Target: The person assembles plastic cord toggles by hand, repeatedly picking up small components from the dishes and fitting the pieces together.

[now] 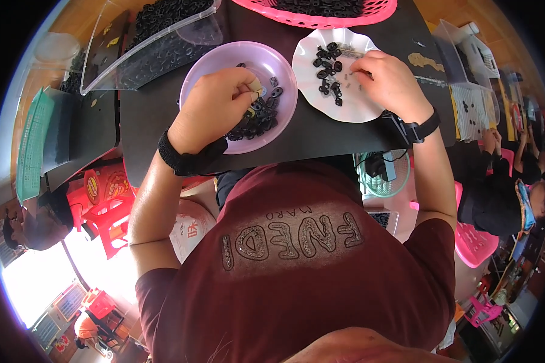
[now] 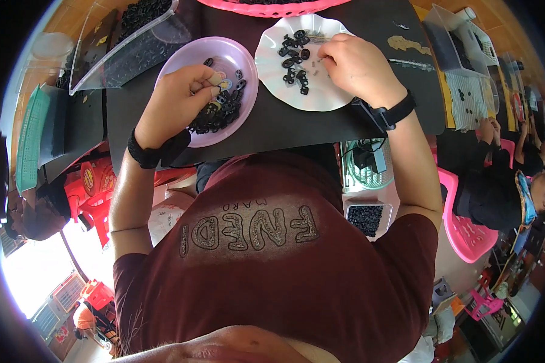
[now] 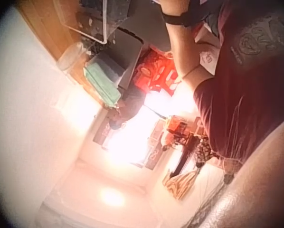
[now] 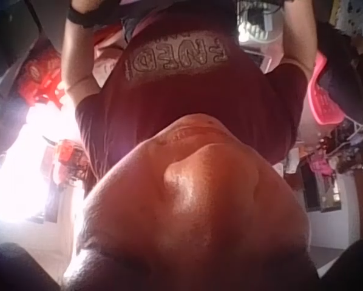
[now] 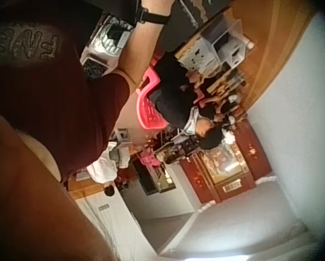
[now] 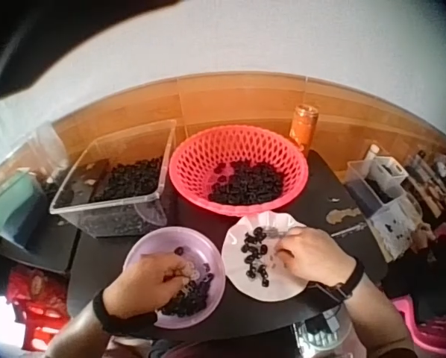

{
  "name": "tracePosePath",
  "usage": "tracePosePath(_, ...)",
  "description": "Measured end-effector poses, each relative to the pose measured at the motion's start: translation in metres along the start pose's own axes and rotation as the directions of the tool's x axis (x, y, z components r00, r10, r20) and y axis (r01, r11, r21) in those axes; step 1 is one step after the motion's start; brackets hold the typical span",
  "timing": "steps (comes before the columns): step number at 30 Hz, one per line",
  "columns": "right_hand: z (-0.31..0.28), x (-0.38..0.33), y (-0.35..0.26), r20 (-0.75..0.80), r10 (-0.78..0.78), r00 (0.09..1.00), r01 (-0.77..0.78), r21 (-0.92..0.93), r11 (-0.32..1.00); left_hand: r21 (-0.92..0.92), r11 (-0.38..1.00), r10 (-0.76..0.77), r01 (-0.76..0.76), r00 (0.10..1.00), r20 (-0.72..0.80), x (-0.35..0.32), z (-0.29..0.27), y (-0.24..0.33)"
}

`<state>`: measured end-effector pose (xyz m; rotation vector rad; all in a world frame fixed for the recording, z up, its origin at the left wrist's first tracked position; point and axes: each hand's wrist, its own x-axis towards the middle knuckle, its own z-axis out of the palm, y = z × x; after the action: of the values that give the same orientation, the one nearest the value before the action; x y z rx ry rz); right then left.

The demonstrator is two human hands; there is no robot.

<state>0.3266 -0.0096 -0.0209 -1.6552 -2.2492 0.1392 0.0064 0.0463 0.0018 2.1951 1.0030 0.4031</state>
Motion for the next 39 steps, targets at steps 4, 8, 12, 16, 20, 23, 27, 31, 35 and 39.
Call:
tracePosePath(4, -0.005, 0.006, 0.001, 0.0, 0.046, 0.999, -0.046, -0.043, 0.998, -0.05, 0.999, -0.004, 0.002, 0.999, -0.035, -0.006, 0.002, -0.007)
tracePosePath(8, -0.02, 0.007, 0.004, -0.013, 0.12, 0.993, -0.12, -0.054, 0.991, -0.057, 0.998, -0.028, 0.026, 0.999, -0.026, -0.009, 0.001, -0.011)
tracePosePath(12, -0.025, -0.008, 0.02, 0.077, 0.234, 0.969, -0.226, -0.104, 0.969, -0.071, 0.997, 0.035, -0.04, 0.996, -0.08, -0.012, 0.004, -0.02)
tracePosePath(16, -0.017, -0.012, 0.008, 0.084, 0.256, 0.963, -0.25, -0.077, 0.965, -0.141, 0.99, -0.007, -0.003, 0.998, -0.069, -0.014, 0.007, -0.017)
tracePosePath(20, -0.021, -0.011, 0.008, 0.115, 0.259, 0.959, -0.258, -0.017, 0.966, -0.252, 0.966, -0.075, 0.053, 0.994, -0.077, -0.017, 0.009, -0.013)
tracePosePath(23, -0.021, -0.013, 0.01, 0.085, 0.216, 0.973, -0.217, -0.005, 0.976, -0.205, 0.977, -0.074, 0.056, 0.994, -0.083, -0.019, 0.005, -0.008)
tracePosePath(27, -0.021, -0.007, 0.001, 0.148, 0.195, 0.97, -0.196, -0.006, 0.981, -0.196, 0.98, -0.056, 0.043, 0.996, -0.066, -0.023, 0.006, -0.018)
tracePosePath(31, -0.027, 0.004, -0.004, 0.238, 0.127, 0.963, -0.114, -0.066, 0.991, -0.252, 0.967, -0.079, 0.046, 0.99, -0.12, -0.024, 0.004, -0.025)
tracePosePath(35, -0.027, 0.014, -0.003, 0.362, 0.185, 0.914, -0.147, -0.128, 0.981, -0.217, 0.974, -0.101, 0.071, 0.986, -0.133, -0.018, -0.01, -0.016)
tracePosePath(39, -0.023, 0.016, -0.006, 0.376, 0.178, 0.909, -0.167, -0.06, 0.984, 0.024, 1.0, 0.014, -0.012, 0.994, -0.105, -0.01, -0.016, -0.013)
